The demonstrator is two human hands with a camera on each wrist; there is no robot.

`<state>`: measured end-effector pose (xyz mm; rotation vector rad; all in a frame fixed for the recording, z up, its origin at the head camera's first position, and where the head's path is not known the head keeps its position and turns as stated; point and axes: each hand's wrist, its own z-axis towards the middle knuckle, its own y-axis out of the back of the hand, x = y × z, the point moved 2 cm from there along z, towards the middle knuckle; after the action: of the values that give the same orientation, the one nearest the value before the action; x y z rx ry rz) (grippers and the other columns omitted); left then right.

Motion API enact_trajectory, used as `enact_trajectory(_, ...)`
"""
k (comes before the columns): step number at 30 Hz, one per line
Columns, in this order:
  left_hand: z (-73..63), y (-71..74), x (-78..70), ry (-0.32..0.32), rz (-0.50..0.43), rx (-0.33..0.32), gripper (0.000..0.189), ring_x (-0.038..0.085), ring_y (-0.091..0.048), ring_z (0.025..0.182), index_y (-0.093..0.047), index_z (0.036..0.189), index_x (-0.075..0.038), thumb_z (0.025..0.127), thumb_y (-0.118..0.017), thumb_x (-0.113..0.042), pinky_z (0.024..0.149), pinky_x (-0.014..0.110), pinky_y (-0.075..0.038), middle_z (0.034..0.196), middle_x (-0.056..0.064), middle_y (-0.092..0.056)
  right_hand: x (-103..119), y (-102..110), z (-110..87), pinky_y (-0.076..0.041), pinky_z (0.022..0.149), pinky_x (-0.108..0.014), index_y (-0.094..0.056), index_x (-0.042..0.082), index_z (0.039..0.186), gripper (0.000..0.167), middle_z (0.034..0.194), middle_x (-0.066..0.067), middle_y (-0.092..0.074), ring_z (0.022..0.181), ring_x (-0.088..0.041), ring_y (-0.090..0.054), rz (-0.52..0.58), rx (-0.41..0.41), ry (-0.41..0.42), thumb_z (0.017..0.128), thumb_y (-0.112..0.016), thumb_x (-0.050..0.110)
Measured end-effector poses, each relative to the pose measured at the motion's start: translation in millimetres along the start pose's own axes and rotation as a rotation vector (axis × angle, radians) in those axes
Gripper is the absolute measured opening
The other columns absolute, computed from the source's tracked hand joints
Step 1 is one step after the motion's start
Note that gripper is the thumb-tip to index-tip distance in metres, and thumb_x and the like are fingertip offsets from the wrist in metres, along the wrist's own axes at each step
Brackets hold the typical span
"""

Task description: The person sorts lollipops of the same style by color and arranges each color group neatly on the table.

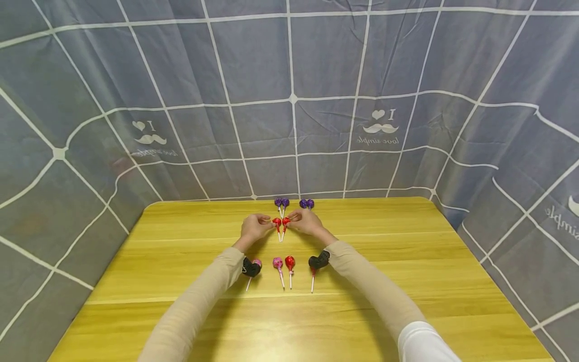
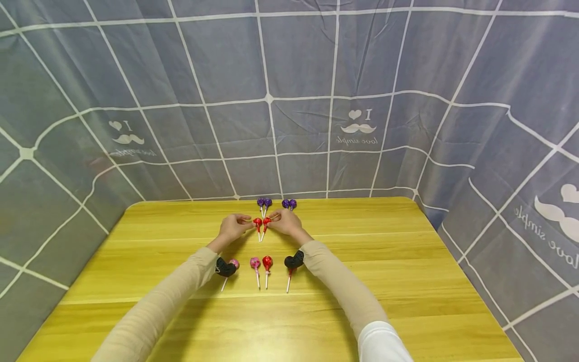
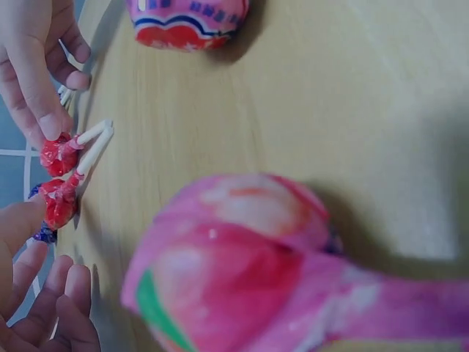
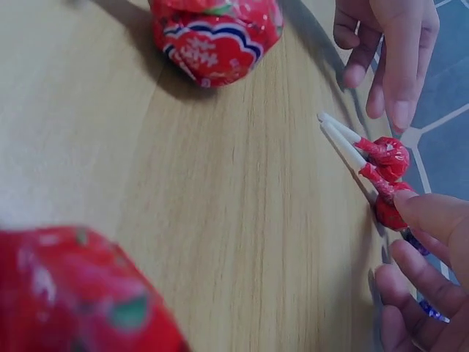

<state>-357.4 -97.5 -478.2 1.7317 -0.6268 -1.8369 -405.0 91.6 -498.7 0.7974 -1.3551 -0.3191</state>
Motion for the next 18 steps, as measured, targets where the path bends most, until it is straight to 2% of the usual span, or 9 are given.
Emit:
enact_trajectory(4,-2.2,4.3,-1.6,0.005,-0.008,-0.001,0.029,0.026,-0.069,0.082,-0.072,0.107,-0.002,0.083,-0.073,-0.017,0.068,0.028,-0.049,0.096,0.016,-0.074,1,3,-4.7,-0.051,0.07,-0.03,-0.07,0.013,0.11,0.031,0.1,-0.006,-0.073,0.085,-0.018,-0.068,0.003,-0.015,-0.013,0.084,-0.074,0.029)
enact_trajectory(5,-2.9,5.2,-2.2,0.009,-0.014,-0.001,0.028,0.025,-0.069,0.078,-0.072,0.107,-0.002,0.083,-0.074,-0.017,0.066,0.026,-0.048,0.096,0.015,-0.074,9,7,-11.9,-0.052,0.071,-0.031,-0.069,0.011,0.112,0.03,0.104,-0.009,-0.072,0.088,-0.021,-0.068,-0.007,-0.015,-0.054,0.085,-0.073,0.024)
enact_trajectory(11,-9.2,9.3,-8.6,-0.011,-0.031,-0.01,0.028,0.014,-0.063,0.061,-0.073,0.107,-0.003,0.082,-0.074,-0.016,0.057,0.021,-0.043,0.095,0.015,-0.074,10,16,-26.9,-0.048,0.07,-0.028,-0.068,0.012,0.114,0.029,0.105,-0.008,-0.071,0.088,-0.021,-0.065,-0.061,-0.072,-0.052,0.087,-0.071,0.023)
enact_trajectory(14,-16.0,11.1,-11.8,-0.04,-0.04,-0.009,0.028,0.019,-0.065,0.063,-0.072,0.107,-0.002,0.083,-0.074,-0.016,0.054,0.021,-0.042,0.094,0.016,-0.073,7,21,-34.8,-0.048,0.073,-0.03,-0.068,0.011,0.115,0.03,0.104,-0.008,-0.07,0.093,-0.023,-0.064,-0.062,-0.08,-0.035,0.087,-0.07,0.023)
enact_trajectory(18,-27.2,13.4,-13.4,-0.075,-0.05,-0.006,0.03,0.027,-0.069,0.079,-0.071,0.108,-0.001,0.083,-0.074,-0.015,0.054,0.021,-0.042,0.095,0.017,-0.073,1,28,-45.4,-0.05,0.072,-0.031,-0.068,0.009,0.116,0.031,0.105,-0.011,-0.07,0.094,-0.026,-0.065,-0.036,-0.086,-0.01,0.088,-0.07,0.021)
